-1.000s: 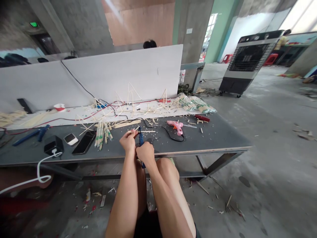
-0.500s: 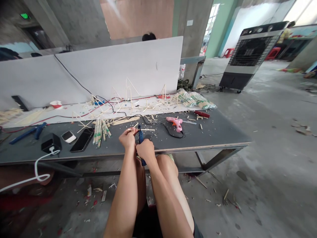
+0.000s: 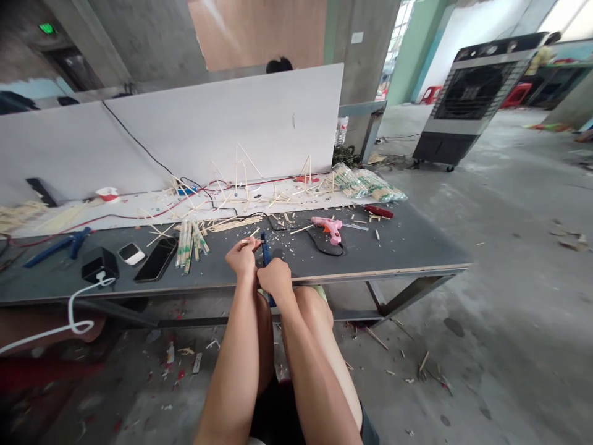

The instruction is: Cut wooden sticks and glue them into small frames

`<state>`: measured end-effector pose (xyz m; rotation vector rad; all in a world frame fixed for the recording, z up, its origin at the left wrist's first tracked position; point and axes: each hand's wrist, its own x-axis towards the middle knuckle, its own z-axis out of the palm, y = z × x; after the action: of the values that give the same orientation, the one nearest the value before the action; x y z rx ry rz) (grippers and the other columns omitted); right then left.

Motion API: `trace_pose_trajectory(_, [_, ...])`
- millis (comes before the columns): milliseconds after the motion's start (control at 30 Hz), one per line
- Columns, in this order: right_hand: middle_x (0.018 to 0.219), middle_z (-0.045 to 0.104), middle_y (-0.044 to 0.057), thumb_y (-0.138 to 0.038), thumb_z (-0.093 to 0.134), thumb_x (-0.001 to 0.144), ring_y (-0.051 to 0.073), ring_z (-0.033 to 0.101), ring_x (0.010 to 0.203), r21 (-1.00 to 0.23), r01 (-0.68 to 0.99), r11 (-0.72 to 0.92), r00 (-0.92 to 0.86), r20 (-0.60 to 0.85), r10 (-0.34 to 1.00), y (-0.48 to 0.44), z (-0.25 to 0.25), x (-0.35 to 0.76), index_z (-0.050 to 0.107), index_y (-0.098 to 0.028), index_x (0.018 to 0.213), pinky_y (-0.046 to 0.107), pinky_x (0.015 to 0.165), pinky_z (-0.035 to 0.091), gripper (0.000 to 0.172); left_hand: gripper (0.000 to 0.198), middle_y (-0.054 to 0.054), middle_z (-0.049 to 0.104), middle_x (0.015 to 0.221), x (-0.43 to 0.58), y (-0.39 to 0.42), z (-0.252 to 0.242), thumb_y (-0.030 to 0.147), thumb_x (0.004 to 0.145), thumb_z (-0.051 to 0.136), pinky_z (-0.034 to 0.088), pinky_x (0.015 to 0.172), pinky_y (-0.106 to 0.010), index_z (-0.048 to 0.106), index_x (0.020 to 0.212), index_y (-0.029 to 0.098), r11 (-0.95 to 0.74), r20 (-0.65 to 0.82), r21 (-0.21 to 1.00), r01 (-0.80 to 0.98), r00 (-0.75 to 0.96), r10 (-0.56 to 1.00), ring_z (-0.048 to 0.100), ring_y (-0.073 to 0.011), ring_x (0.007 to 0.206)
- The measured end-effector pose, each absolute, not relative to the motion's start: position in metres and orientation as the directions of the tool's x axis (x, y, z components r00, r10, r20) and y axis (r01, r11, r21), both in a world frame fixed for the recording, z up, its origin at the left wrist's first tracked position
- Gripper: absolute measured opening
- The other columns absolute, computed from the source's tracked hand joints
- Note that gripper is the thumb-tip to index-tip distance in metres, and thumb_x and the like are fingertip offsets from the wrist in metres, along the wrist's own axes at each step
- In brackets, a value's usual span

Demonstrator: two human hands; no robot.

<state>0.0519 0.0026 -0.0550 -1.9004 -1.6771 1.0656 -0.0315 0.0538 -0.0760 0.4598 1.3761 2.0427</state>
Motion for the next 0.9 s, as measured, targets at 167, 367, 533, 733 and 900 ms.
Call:
trace_pose_trajectory(167, [0.082,0.074,0.019,-0.020,0.062,0.073,0.028,0.073,0.075,-0.785,0.584,-0.208,-0.035,-0.281,0.959,0.004,-0.050,0.061,0.071,-0.009,0.089,0.028,0.062,0.050,0.022,0.010,0.001,0.065,0.056,-0.034,0.057,-0.072,0.016,0.063,0.077,0.058,0.072,-0.031,0.068,0.063,0.013,-0.285,-0.050,0.895,-0.344,-0.711,0.702,0.064,-0.0134,0.056])
trace_pose_trajectory(367, [0.061,0.066,0.006,-0.035,0.064,0.077,0.018,0.061,0.047,-0.948,0.167,-0.273,0.111,-0.257,0.960,0.013,-0.044,0.078,0.063,-0.015,0.077,0.026,0.046,0.046,0.019,0.013,-0.001,0.069,0.065,-0.044,0.063,-0.068,0.026,0.077,0.065,0.055,0.066,-0.026,0.071,0.077,0.015,-0.048,0.059,0.998,0.034,-0.560,0.827,0.066,-0.0141,0.060])
trace_pose_trajectory(533, [0.054,0.058,-0.001,-0.039,0.065,0.073,0.017,0.058,0.046,-0.982,-0.057,-0.181,0.293,-0.189,0.937,0.019,-0.039,0.107,0.059,-0.019,0.073,0.026,0.045,0.047,0.020,0.007,-0.001,0.066,0.055,-0.051,0.072,-0.069,0.019,0.069,0.067,0.050,0.058,-0.024,0.073,0.066,0.018,0.121,-0.006,0.921,0.369,-0.298,0.955,0.065,-0.0155,0.054])
trace_pose_trajectory(733, [0.053,0.056,-0.003,-0.039,0.067,0.068,0.016,0.057,0.048,-0.981,-0.180,-0.070,0.346,-0.130,0.929,0.013,-0.027,0.125,0.059,-0.020,0.075,0.027,0.047,0.049,0.021,0.018,-0.001,0.061,0.047,-0.051,0.080,-0.066,0.019,0.070,0.064,0.047,0.059,-0.024,0.067,0.052,0.019,0.122,-0.041,0.832,0.541,-0.161,0.986,0.060,-0.0148,0.054])
trace_pose_trajectory(900, [0.054,0.057,-0.003,-0.036,0.067,0.067,0.016,0.057,0.049,-0.965,-0.251,-0.075,0.396,-0.174,0.902,0.015,-0.024,0.132,0.059,-0.020,0.072,0.026,0.045,0.048,0.019,0.022,-0.001,0.061,0.047,-0.047,0.083,-0.058,0.024,0.072,0.066,0.042,0.054,-0.022,0.067,0.050,0.019,0.086,-0.082,0.765,0.638,-0.036,0.996,0.055,-0.0125,0.049])
